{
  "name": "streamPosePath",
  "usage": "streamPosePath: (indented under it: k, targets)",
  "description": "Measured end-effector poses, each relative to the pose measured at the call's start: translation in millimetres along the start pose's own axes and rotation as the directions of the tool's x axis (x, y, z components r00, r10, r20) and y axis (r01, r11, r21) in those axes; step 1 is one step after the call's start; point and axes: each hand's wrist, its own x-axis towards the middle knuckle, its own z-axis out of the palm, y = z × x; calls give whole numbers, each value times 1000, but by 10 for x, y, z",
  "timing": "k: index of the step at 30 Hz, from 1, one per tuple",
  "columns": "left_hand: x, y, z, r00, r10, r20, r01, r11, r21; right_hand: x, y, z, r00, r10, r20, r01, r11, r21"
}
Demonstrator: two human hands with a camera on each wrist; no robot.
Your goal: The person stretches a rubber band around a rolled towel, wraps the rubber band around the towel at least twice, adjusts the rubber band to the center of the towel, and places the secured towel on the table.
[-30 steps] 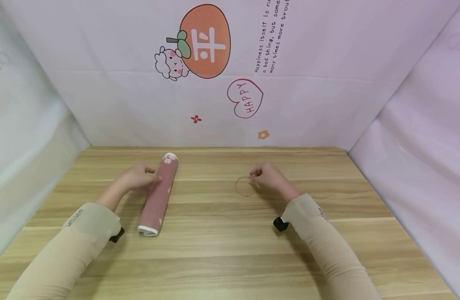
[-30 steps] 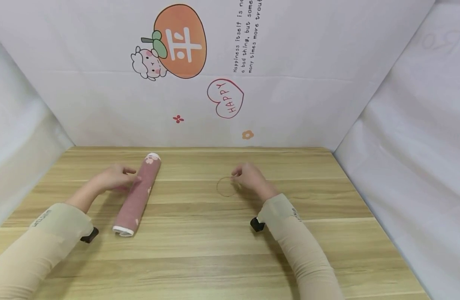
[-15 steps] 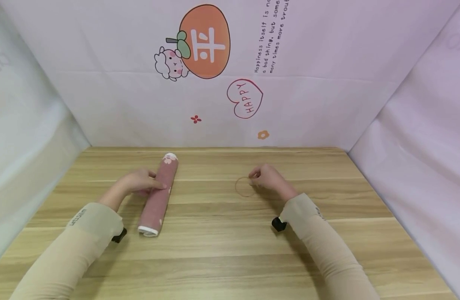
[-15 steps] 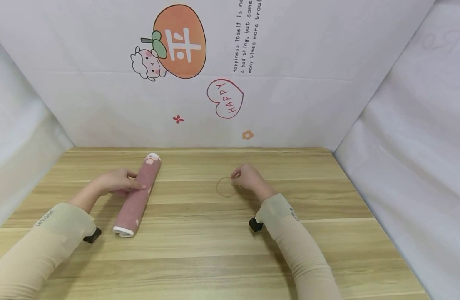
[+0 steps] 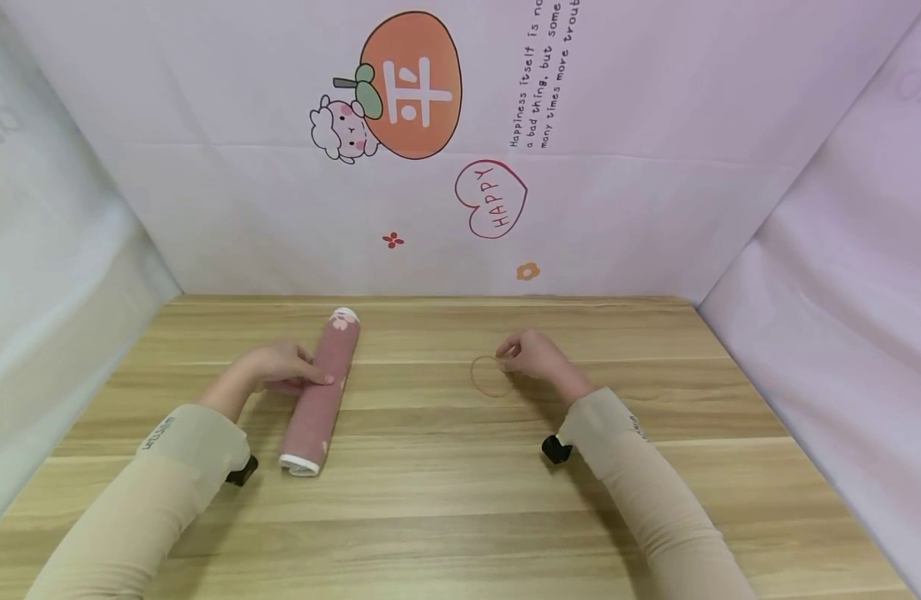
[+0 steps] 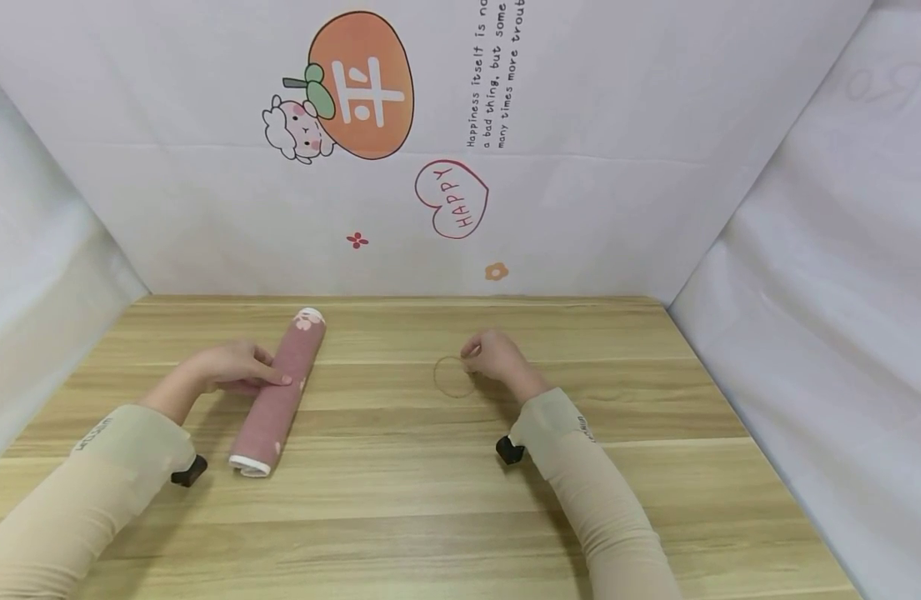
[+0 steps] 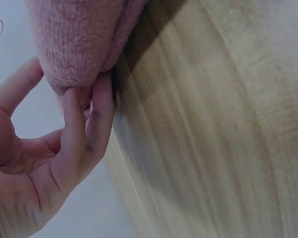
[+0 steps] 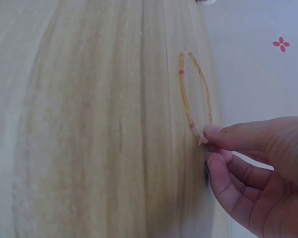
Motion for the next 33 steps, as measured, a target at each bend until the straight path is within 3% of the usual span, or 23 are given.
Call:
streamPosePath:
  k: [20,33]
  targets:
    - [39,4,4,999,-21,36,21,1000,-8,70,20,41,998,28,-51,-32,997,-77]
    - [89,-10,0,997,6,72,-3,999,-42,30,33,26,996,42,-76,-42,999,10]
